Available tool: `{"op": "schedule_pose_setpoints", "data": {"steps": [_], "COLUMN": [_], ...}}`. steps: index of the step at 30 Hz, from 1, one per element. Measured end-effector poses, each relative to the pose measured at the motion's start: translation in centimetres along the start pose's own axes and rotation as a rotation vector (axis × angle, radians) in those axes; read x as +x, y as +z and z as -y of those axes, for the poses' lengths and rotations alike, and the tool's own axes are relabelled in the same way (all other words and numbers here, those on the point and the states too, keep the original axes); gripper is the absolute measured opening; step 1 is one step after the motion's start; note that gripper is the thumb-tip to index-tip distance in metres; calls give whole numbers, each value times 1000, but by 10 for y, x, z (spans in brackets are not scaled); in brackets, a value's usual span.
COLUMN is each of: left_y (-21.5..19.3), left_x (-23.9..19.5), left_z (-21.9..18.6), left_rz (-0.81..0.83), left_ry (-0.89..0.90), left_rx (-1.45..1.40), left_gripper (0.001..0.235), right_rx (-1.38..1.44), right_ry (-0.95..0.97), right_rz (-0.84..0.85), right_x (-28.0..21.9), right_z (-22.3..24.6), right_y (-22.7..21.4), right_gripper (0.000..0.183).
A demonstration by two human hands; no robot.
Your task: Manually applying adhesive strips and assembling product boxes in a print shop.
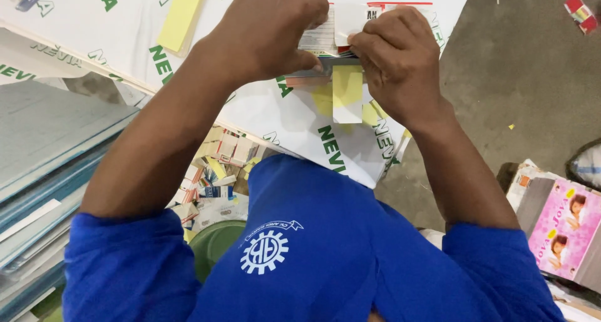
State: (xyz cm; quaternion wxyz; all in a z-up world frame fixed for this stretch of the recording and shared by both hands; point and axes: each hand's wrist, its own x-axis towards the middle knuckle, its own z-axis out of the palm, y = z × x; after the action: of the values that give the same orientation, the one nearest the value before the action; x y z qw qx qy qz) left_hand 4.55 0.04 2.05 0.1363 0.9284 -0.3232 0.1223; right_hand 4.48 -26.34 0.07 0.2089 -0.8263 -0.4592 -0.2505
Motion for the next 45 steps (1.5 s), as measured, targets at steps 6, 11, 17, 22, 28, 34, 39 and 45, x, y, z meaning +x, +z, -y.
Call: {"op": "schedule_pose_setpoints", "data": {"steps": [6,11,17,22,28,34,39,45], "left_y": [8,15,46,51,57,54,53,53], "left_x": [-4,-24,-37,-36,-35,-34,-29,-27], "left_z": [8,3,-16,-22,-26,-21,-19,-21], "left_rz": [28,-150,-288,-327,-327,-288,-216,-179], "left_ry": [-15,83,71,-23,-47,-21,-17,-37], "left_rx": [-61,-67,-77,-166,-225,-232,-223,-238], "left_gripper": [61,65,44,35,32,28,26,29], "right_rx": [-12,-18,-38,-97,53,-72,-65,171], "right_ry": [-43,-25,-38,-8,127,-14,17,233], "right_rz": [48,9,-44,-93,110,171,63,32], "right_x": [8,-3,-7,-11,-38,-44,-40,12], "right_z": [13,11,13,15,19,47,26,0], "right_y": [-21,-8,-2,7,-16,-21,-5,-9], "right_gripper": [32,31,32,31,44,44,22,20]}}
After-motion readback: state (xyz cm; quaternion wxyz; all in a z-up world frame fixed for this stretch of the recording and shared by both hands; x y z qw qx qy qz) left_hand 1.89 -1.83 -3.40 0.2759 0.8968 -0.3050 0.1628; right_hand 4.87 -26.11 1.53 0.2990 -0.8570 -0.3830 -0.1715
